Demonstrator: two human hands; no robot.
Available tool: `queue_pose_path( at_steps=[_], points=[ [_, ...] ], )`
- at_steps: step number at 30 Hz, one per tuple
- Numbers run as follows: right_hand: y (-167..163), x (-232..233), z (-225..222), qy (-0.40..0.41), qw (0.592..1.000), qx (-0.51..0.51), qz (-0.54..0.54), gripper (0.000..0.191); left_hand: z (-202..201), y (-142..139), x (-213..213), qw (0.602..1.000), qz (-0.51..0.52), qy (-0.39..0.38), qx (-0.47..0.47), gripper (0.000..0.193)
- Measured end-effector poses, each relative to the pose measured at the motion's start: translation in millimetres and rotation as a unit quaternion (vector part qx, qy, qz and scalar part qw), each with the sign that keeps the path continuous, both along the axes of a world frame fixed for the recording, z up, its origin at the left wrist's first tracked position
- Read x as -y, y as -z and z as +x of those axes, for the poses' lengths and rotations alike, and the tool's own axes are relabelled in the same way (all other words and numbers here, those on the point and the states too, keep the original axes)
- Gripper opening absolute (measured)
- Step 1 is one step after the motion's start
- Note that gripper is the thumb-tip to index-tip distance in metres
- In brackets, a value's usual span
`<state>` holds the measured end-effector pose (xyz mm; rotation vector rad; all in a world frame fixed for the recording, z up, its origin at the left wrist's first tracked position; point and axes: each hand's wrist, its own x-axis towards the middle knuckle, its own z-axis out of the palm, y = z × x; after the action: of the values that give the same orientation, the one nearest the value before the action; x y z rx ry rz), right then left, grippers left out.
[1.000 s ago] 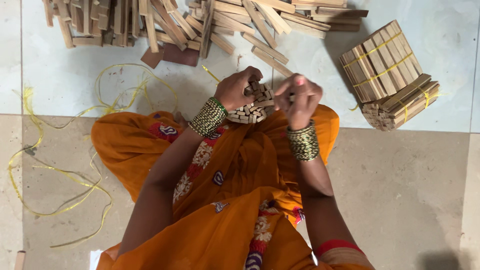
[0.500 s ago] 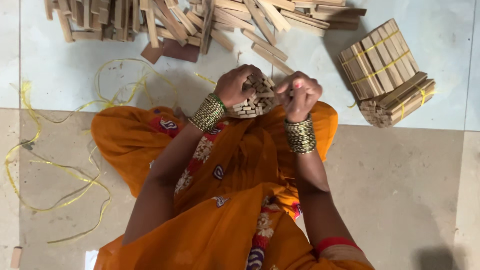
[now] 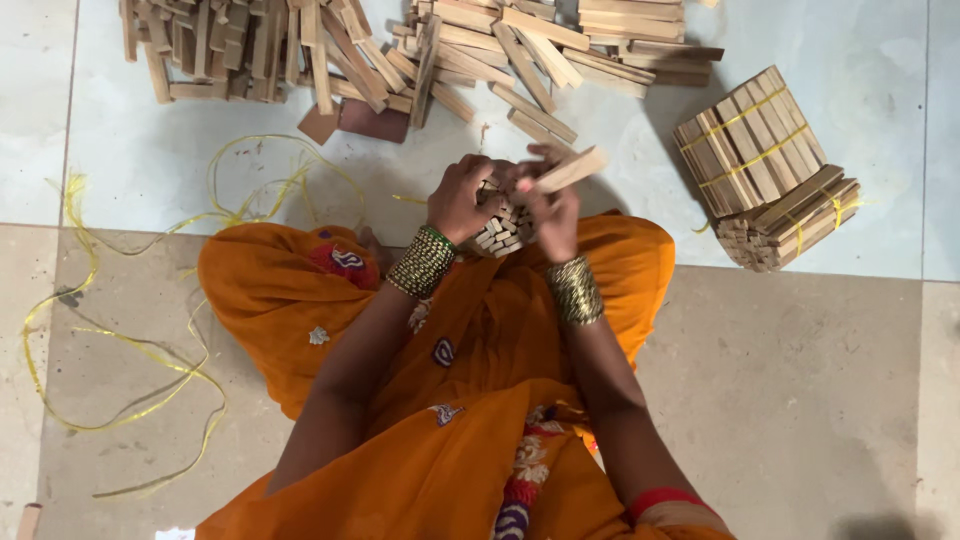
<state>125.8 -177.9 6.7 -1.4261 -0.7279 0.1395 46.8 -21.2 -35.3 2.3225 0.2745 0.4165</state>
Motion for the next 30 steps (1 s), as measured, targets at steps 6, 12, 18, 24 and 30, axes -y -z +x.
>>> queue_pose_path(
  at_steps=[6,12,18,24,30],
  points=[
    [3,39,20,0.115,0.975,-0.124,0.146,0.031,-13,-10,6,0.986,0.124,0.034,0.11,0.051],
    [-2,59,19,0.184,0.961,-0.04,-0.201,0.05,-23,-6,-1,0.946,0.194,0.232,0.116,0.053],
    [-27,70,-11,0.042,0.966,0.04,-0.252,0.048,-41,9,-27,0.96,0.178,0.165,0.139,0.055],
    [-81,75,-26,0.089,0.928,0.23,-0.277,0.035,-37,-6,-18,0.959,0.178,0.122,0.184,0.051],
    [-116,78,-38,0.068,0.954,0.017,-0.29,0.028,-28,-25,-17,0.958,0.184,0.138,0.168,0.042]
  ],
)
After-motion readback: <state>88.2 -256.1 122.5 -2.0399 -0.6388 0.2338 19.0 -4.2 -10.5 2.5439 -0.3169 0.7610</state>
